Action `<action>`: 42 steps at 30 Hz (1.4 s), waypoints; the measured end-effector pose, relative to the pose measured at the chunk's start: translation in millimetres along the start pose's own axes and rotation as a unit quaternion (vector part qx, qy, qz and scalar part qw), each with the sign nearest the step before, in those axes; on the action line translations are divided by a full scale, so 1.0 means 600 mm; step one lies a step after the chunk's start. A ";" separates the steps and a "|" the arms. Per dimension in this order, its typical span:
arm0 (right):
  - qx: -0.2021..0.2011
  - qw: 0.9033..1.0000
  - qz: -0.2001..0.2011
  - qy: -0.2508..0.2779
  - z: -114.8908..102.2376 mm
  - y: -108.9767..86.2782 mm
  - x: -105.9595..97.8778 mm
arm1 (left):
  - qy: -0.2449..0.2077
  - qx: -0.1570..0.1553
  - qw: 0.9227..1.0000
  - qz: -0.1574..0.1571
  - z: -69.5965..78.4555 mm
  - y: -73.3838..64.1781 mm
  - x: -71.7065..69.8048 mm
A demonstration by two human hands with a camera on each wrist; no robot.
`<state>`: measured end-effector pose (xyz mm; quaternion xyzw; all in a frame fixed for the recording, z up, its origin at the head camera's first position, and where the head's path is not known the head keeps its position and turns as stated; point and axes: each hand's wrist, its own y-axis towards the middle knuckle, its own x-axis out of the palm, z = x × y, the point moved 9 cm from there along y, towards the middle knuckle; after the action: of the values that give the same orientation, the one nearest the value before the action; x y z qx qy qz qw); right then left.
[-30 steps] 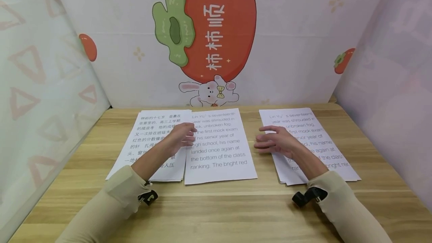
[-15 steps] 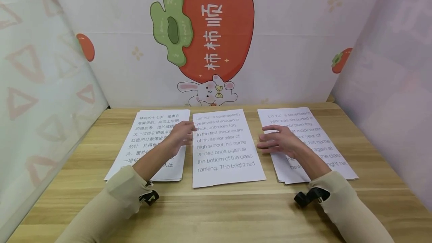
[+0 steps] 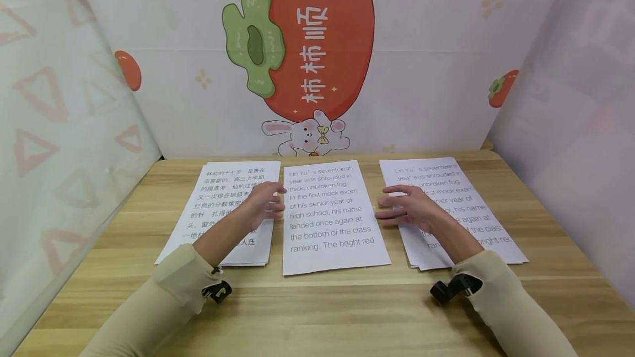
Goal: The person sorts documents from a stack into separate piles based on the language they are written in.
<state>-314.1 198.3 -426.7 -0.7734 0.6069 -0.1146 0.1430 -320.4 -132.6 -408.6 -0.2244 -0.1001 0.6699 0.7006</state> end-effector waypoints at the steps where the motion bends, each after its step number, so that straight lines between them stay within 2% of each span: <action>1: 0.000 1.000 -0.001 0.003 0.000 0.000 0.000 | -0.006 -0.002 1.000 0.000 -0.001 0.001 0.000; 7: 0.005 1.000 -0.002 0.019 0.001 -0.002 -0.001 | -0.042 -0.012 0.999 0.004 -0.005 0.004 -0.001; 16: 0.004 1.000 -0.005 0.022 0.003 -0.001 -0.004 | -0.086 0.012 0.996 -0.013 0.004 0.008 0.008; 23: -0.005 1.000 -0.011 0.010 0.007 -0.002 -0.002 | -0.043 0.033 0.998 -0.025 0.006 0.010 0.013; 27: -0.005 1.000 -0.005 -0.007 0.007 -0.003 0.000 | -0.022 0.042 0.998 -0.047 0.004 0.011 0.020; 37: -0.015 0.999 0.002 -0.041 0.004 0.000 0.003 | -0.022 0.025 0.997 -0.065 -0.007 0.012 0.032; 42: -0.026 0.998 0.000 -0.053 0.000 0.001 0.008 | -0.015 0.032 0.997 -0.073 -0.007 0.012 0.039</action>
<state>-313.6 193.7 -426.8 -0.7821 0.6009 -0.0574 0.1550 -323.2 -110.3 -419.3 -0.1839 -0.1049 0.6233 0.7528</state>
